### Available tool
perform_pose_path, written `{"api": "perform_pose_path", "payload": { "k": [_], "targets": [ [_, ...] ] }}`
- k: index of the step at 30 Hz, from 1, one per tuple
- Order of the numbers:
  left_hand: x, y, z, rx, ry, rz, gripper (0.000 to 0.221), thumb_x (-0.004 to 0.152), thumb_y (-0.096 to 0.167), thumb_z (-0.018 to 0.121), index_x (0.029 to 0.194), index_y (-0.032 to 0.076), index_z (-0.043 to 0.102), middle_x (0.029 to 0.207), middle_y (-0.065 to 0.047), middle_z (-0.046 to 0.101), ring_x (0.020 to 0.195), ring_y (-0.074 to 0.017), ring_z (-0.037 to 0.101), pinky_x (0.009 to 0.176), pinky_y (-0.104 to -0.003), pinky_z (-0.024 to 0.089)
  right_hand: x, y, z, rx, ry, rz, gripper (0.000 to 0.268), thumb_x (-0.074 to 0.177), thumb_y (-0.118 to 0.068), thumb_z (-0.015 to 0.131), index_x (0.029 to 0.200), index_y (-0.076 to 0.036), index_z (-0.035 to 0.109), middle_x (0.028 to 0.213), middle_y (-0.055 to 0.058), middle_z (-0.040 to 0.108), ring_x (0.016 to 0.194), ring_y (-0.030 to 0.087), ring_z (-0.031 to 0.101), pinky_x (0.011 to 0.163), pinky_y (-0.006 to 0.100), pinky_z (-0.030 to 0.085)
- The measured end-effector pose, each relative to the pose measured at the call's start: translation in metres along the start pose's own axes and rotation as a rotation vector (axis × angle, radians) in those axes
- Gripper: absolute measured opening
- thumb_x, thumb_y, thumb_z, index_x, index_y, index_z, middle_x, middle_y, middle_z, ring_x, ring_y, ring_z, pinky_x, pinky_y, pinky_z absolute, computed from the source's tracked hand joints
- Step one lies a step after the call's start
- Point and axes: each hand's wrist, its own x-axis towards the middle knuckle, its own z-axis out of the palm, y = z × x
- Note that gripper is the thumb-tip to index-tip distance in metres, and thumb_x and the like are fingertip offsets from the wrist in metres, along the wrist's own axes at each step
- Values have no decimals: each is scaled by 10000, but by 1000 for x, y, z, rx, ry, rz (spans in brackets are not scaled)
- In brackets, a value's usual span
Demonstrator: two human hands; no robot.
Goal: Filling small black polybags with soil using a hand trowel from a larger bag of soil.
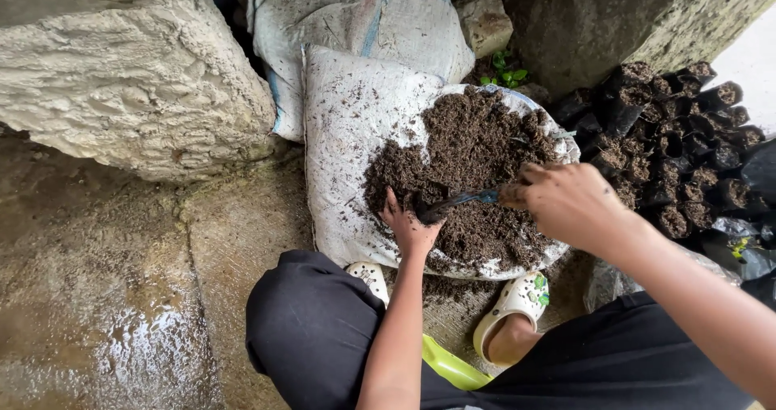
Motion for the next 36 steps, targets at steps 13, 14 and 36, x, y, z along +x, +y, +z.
{"api": "perform_pose_path", "payload": {
  "k": [13,14,36],
  "targets": [
    [5,5,0,-2,2,-111,758,608,412,945,1253,140,655,1670,-121,103,1480,-451,151,1109,-675,342,15,6,3,-12,-99,99,184,890,-49,475,816,-169,593,722,-66,517,528,64,417,435,192,377],
    [3,10,-4,-13,-18,-146,786,616,388,947,1276,96,634,1676,-96,86,1492,-411,149,1116,-652,356,19,0,-3,3,-125,64,284,943,-56,440,1132,-256,508,1163,28,435,882,171,527,488,193,503],
    [8,1,0,-94,74,-99,577,621,335,932,1129,177,710,1675,-102,86,1466,-453,143,1004,-646,486,19,28,-5,388,-43,298,379,942,-448,595,1315,-517,602,1193,-236,716,826,33,717,469,180,465]
  ]
}}
